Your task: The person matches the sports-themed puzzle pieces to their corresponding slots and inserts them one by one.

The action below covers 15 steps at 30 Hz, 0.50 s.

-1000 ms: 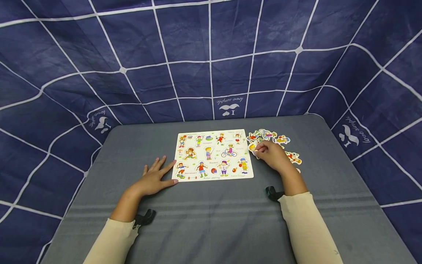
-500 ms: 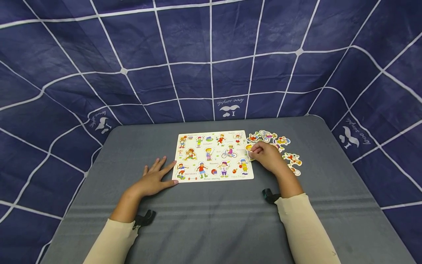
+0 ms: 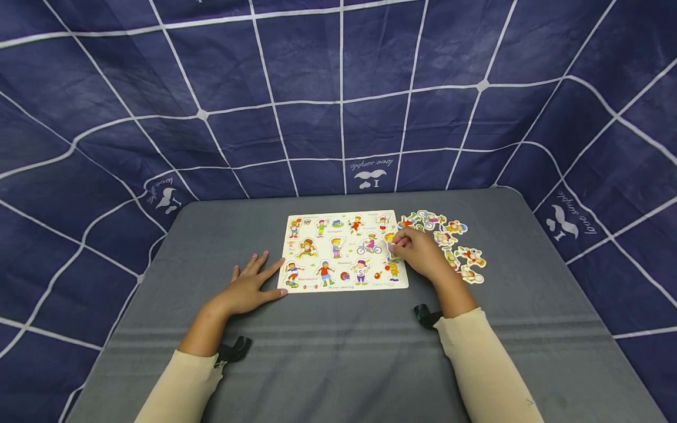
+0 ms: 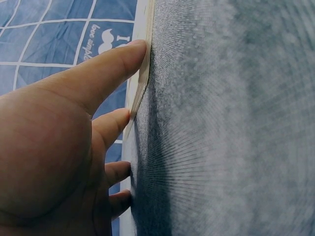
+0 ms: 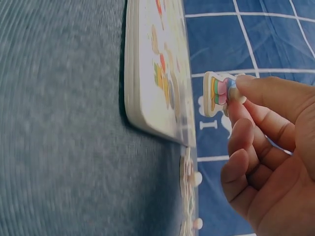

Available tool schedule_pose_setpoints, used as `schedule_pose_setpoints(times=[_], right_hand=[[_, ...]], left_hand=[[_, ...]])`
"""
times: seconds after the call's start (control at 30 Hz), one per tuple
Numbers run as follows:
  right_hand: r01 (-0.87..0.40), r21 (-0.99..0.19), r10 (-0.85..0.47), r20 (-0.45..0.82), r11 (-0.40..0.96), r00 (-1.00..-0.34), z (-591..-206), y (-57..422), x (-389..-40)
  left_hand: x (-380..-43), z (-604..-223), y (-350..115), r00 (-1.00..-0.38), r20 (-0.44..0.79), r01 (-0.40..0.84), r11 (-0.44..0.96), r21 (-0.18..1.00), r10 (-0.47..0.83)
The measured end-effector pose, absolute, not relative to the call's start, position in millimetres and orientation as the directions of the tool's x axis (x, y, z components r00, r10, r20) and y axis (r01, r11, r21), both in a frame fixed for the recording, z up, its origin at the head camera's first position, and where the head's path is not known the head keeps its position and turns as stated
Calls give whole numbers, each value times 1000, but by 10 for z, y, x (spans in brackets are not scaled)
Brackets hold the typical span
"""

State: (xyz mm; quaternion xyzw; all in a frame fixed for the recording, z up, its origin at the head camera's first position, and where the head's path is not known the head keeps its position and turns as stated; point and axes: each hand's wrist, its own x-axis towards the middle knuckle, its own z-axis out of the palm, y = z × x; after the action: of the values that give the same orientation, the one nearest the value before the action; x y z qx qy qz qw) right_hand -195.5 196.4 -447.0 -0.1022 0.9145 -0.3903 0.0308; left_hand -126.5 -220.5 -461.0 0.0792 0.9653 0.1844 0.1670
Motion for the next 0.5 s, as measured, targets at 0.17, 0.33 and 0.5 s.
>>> schedule_pose_setpoints(times=[0.17, 0.33, 0.5], right_hand=[[-170, -727, -221, 26, 665, -975, -4452, 1879, -1960], [-173, -745, -229, 28, 644, -973, -4421, 1776, -1975], [-170, -742, -233, 19, 648, -972, -4403, 1693, -1992]], left_hand=[[-1262, -4605, -2201, -932, -293, 90, 918, 386, 214], [-1259, -4598, -2200, -933, -292, 89, 919, 385, 213], [-1257, -4596, -2196, -931, -298, 86, 921, 381, 210]])
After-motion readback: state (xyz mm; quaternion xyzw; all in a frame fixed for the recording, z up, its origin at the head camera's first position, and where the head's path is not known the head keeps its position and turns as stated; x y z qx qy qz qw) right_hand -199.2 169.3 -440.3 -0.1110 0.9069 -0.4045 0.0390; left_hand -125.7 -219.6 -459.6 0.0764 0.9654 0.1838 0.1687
